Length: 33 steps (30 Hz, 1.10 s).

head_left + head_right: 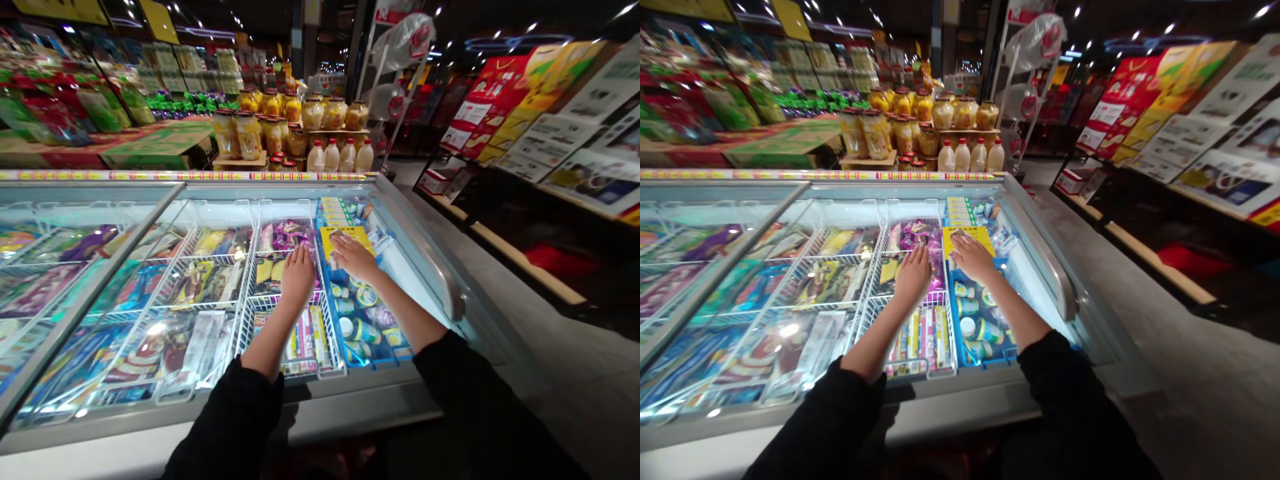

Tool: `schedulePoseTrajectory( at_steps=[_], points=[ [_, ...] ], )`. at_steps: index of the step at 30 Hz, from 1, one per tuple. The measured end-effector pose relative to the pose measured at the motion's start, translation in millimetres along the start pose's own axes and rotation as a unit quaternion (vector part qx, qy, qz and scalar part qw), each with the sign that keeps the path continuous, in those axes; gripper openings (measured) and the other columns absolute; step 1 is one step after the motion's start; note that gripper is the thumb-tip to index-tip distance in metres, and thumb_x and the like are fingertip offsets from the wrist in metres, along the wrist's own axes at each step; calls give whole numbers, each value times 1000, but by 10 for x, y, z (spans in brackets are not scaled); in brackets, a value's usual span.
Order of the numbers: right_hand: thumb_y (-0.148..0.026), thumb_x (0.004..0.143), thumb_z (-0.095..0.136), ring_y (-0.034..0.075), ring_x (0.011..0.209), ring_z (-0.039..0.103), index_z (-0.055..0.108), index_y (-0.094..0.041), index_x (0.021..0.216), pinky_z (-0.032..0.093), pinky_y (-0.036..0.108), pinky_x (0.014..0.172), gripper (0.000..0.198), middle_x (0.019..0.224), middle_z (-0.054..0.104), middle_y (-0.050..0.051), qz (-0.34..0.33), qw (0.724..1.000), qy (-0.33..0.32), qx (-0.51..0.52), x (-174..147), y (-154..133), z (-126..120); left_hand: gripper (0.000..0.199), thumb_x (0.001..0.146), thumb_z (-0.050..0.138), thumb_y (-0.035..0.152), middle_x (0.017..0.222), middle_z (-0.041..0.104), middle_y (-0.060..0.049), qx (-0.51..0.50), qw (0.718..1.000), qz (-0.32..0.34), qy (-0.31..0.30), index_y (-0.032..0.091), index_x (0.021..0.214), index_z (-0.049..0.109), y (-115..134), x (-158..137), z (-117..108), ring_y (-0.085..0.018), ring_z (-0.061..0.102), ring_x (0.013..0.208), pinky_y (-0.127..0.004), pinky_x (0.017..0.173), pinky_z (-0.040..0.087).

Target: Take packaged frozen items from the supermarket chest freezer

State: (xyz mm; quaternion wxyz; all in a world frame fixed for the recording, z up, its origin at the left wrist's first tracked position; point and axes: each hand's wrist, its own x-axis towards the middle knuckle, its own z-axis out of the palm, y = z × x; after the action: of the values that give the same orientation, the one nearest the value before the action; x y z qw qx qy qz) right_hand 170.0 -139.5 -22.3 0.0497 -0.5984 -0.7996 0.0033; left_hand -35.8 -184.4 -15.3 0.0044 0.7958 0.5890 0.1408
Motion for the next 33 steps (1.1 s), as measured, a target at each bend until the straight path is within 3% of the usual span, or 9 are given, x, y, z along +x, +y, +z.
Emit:
schedulePoseTrajectory(
  at_steps=[5, 8, 10, 15, 19, 24, 27, 33],
  points=[
    [-37, 108, 27, 28, 162, 24, 34, -14, 165, 23, 46, 132, 62, 174, 30, 6, 55, 998, -2, 11, 414, 271, -125, 57, 108, 30, 24, 169, 36, -16, 2, 1000, 7, -21, 4, 161, 39, -26, -8, -73, -25, 35, 158, -41, 130, 28],
    [-36, 108, 27, 31, 161, 25, 32, -13, 166, 28, 51, 130, 63, 174, 29, 8, 118, 993, 1, 13, 275, 453, -124, 57, 108, 30, 24, 169, 35, -16, -1, 1000, 11, -24, 3, 161, 38, -27, -10, -83, -25, 33, 159, -40, 130, 27],
    [-37, 107, 27, 31, 161, 25, 32, -15, 166, 30, 52, 129, 63, 174, 29, 7, 124, 992, 6, 8, 64, 471, -81, 57, 109, 30, 24, 169, 35, -16, -5, 1000, 9, -22, 2, 161, 38, -15, -7, -71, -25, 33, 159, -41, 131, 27],
    [-41, 108, 26, 29, 161, 26, 29, -23, 168, 29, 51, 129, 62, 174, 31, 2, 66, 998, 15, -2, -276, 148, 22, 56, 109, 28, 23, 169, 36, -17, -19, 1000, -1, -11, 4, 160, 40, 9, 15, -18, -26, 34, 158, -44, 130, 27],
    [-41, 108, 27, 28, 162, 24, 31, -23, 167, 24, 49, 131, 61, 174, 30, -1, 51, 999, -2, 6, -47, -108, -45, 55, 108, 31, 23, 168, 39, -17, -24, 1000, 3, -2, 7, 159, 42, -26, 30, 17, -26, 36, 157, -44, 129, 29],
    [-38, 109, 26, 29, 162, 23, 31, -18, 167, 23, 48, 131, 61, 174, 28, 2, 93, 995, -13, 19, 186, -275, -209, 55, 107, 33, 23, 167, 40, -16, -23, 999, 25, 5, 8, 159, 42, -82, 28, 29, -25, 37, 157, -44, 130, 29],
    [-38, 109, 28, 30, 161, 25, 31, -18, 167, 25, 49, 131, 61, 174, 29, 3, 83, 996, -12, 19, -39, -445, -180, 56, 107, 32, 24, 168, 38, -16, -18, 999, 24, -10, 7, 161, 40, -74, 22, 8, -25, 35, 158, -44, 131, 26],
    [-39, 109, 28, 26, 161, 26, 34, -25, 166, 27, 49, 131, 59, 171, 36, 0, -61, 998, 14, 15, -942, -692, 4, 58, 108, 27, 22, 170, 33, -17, -21, 999, 23, -40, 1, 161, 36, -65, -6, -81, -25, 30, 160, -41, 133, 22]
  ],
)
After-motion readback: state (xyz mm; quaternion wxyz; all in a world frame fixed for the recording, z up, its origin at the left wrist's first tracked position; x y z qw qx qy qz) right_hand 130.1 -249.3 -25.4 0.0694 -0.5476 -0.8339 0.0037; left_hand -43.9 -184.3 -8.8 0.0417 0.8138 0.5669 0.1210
